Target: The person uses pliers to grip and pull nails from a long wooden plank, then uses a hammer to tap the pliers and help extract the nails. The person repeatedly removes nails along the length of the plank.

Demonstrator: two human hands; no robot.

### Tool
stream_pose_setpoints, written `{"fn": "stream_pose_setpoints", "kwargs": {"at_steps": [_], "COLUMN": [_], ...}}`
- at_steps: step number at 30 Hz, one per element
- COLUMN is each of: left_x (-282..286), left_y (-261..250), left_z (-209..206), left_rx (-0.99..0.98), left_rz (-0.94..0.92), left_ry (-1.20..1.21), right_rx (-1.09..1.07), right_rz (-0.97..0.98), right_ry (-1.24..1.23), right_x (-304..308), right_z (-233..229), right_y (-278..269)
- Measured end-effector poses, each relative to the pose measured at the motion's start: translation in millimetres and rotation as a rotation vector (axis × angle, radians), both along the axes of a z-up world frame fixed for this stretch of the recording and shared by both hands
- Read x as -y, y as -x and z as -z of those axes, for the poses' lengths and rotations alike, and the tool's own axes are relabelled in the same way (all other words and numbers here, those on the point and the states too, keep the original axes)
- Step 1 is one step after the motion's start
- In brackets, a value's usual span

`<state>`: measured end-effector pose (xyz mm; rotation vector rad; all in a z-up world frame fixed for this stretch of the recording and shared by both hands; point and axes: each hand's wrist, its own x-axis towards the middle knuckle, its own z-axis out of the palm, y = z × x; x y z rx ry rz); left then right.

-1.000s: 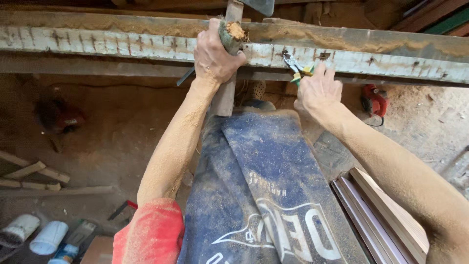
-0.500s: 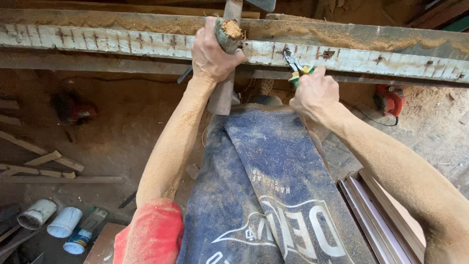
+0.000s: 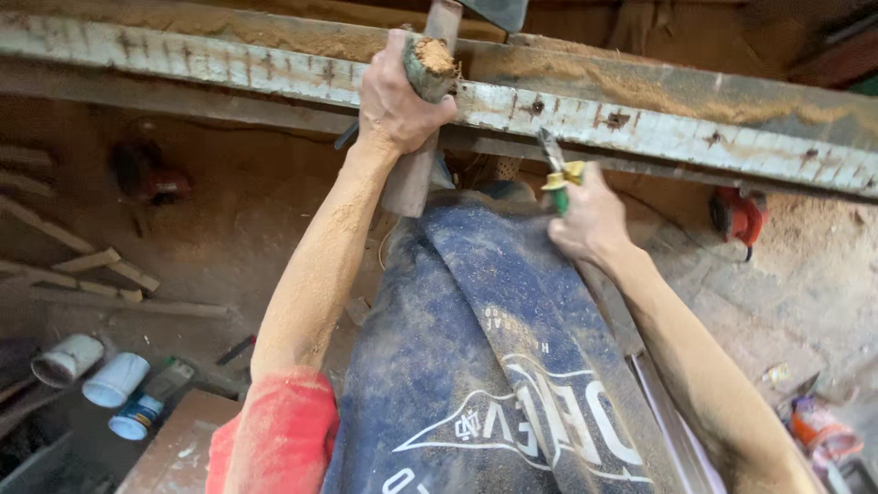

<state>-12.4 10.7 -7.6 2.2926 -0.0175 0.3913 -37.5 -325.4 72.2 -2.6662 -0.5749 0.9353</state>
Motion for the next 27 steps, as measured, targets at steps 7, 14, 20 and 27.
{"fn": "stream_pose_setpoints", "kwargs": {"at_steps": [7, 14, 20, 27], "left_x": [23.1, 52.8, 94.2, 81.8], "left_y": [-11.6, 34.5, 67.3, 70.0], "left_z": [-24.5, -66.5, -83.3, -83.9], "left_rx": [-0.057, -0.179, -0.055, -0.127], "left_rz": [-0.264, -0.222, -0.449, -0.433], "left_ry": [-0.054, 0.1, 0.194, 0.439], "right_rx": [0.596, 0.647, 0.65, 0.64], "right_rz": [-0.333, -0.362, -0.276, -0.168], "right_ry": [0.082, -0.006, -0.147, -0.271], "right_x": [13.2, 34.3, 48.1, 37.4], "right_z": [-16.9, 4.8, 16.3, 9.9], "right_y": [-46.1, -48.4, -42.3, -41.9]}}
